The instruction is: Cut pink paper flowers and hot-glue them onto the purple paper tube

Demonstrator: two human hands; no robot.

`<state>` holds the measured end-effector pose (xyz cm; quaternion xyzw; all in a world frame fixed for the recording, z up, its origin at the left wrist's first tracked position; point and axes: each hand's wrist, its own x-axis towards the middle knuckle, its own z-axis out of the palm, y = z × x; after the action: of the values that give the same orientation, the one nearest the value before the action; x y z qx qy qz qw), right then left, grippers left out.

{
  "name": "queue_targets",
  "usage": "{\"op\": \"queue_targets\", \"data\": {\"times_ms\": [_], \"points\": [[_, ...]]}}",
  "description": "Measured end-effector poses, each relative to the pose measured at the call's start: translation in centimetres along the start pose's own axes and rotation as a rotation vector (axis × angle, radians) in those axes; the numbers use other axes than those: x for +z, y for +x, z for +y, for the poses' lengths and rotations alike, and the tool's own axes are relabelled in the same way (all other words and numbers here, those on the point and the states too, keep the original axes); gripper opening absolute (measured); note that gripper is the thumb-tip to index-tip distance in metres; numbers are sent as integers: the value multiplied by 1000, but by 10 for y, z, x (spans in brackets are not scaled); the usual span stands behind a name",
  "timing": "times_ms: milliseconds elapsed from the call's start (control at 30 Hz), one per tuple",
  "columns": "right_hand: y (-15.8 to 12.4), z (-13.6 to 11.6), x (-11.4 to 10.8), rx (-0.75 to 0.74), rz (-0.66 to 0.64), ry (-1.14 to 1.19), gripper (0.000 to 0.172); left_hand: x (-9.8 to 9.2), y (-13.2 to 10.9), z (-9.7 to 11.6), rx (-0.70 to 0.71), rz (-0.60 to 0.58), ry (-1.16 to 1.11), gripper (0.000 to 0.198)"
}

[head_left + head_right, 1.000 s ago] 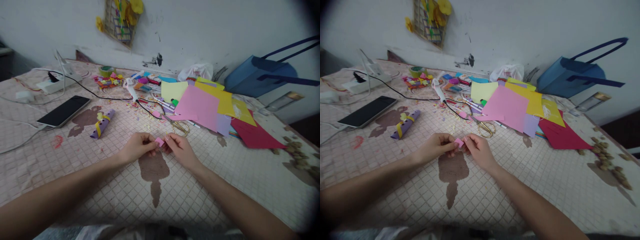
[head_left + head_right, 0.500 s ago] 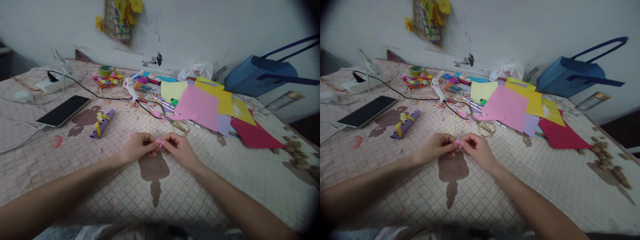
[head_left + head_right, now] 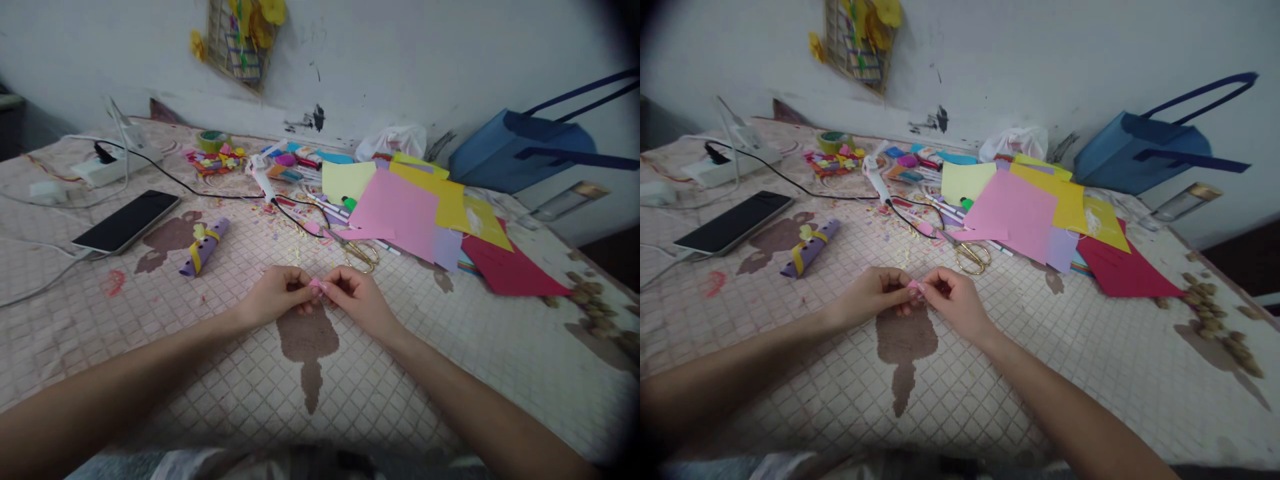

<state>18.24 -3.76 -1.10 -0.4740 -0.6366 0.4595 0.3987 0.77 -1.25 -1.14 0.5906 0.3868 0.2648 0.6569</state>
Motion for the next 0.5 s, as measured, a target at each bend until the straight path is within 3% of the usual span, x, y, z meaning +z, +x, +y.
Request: {"op": "queue_targets", "data": {"times_ms": [500], "points": [[1, -1, -2, 102, -25, 131, 31, -1, 0, 0, -22, -52, -38, 26]]}}
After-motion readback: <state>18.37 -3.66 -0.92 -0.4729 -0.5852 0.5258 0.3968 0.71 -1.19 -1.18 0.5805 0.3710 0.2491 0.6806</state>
